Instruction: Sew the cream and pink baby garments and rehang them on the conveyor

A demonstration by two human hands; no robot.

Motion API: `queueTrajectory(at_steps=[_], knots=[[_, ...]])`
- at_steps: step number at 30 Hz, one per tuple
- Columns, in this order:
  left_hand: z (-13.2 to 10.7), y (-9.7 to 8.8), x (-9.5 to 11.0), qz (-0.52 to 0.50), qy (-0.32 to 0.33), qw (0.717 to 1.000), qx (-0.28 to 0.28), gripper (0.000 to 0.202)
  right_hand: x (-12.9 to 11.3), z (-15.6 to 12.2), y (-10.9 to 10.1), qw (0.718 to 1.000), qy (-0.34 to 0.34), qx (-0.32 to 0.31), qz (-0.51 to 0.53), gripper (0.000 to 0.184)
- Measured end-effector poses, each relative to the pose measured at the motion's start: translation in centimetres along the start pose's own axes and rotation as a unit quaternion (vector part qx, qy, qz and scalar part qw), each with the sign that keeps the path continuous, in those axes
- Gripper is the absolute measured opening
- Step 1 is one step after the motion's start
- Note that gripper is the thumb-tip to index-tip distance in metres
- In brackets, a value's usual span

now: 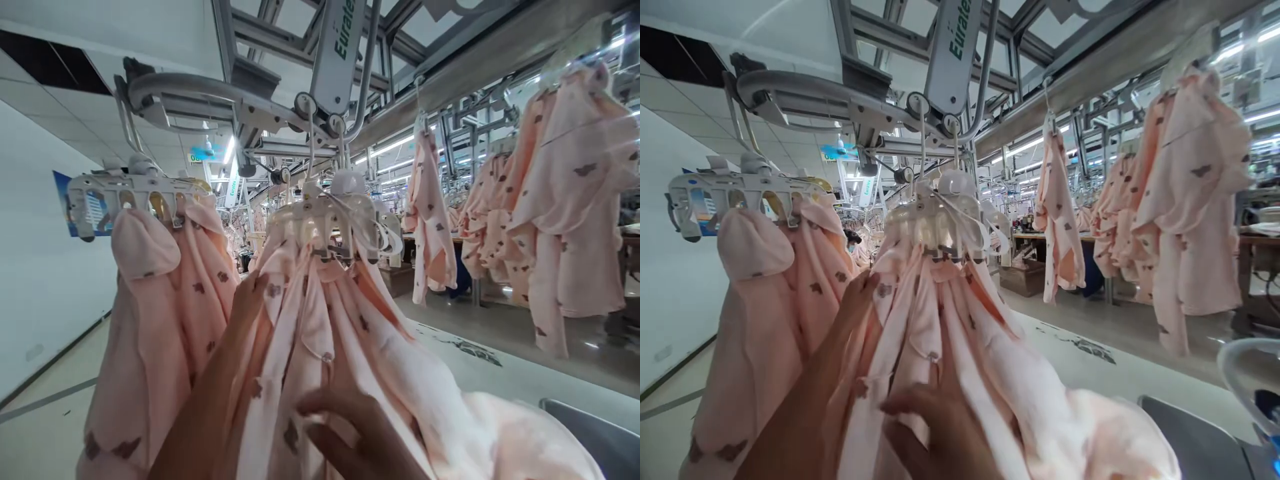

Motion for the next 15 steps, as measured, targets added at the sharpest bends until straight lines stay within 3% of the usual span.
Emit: queueTrajectory(at_steps=[2, 3, 6, 8, 11, 13, 15], knots=[[0.5, 0.7, 0.0, -0.06, -0.021, 0.998, -0.022, 0.032, -0.9, 5.5, 2.1, 0.99, 0.018, -0.084, 0.108, 0.03], [0.6, 0.6, 0.0, -0.085, -0.036, 0.995, -0.03, 0.034, -0.5, 8.2, 2.5, 0.983, 0.067, -0.049, 0.161, 0.034], [-0.7, -1.6, -0.1, -0.159, -0.099, 0.979, -0.076, 0.043, 1.1, 13.3, 2.9, 0.98, 0.132, 0.043, 0.143, 0.051], [-2.9, -3.5, -0.3, -0.244, -0.183, 0.945, -0.119, 0.044, 2.1, 14.0, 3.5, 0.982, 0.14, 0.065, 0.108, 0.062], [-7.3, -6.3, 0.0, -0.337, -0.282, 0.885, -0.154, 0.049, 2.3, 12.6, 5.2, 0.984, 0.151, 0.075, 0.059, 0.072], [-9.8, -8.0, 0.4, -0.337, -0.283, 0.88, -0.179, 0.056, 1.9, 11.6, 6.6, 0.981, 0.173, 0.077, 0.032, 0.059], [-11.4, -9.7, 0.6, -0.323, -0.271, 0.875, -0.238, 0.061, 1.4, 11.2, 7.6, 0.977, 0.201, 0.066, 0.013, 0.032]])
Point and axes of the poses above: each hand's wrist, its own z-axis towards the middle knuckle, its own y-axis out of the palm, x = y × z, the point moved 4 cm from there along z, towards the middle knuckle, and after that the axes turned 15 degrees about y, right-handed, at the moved point
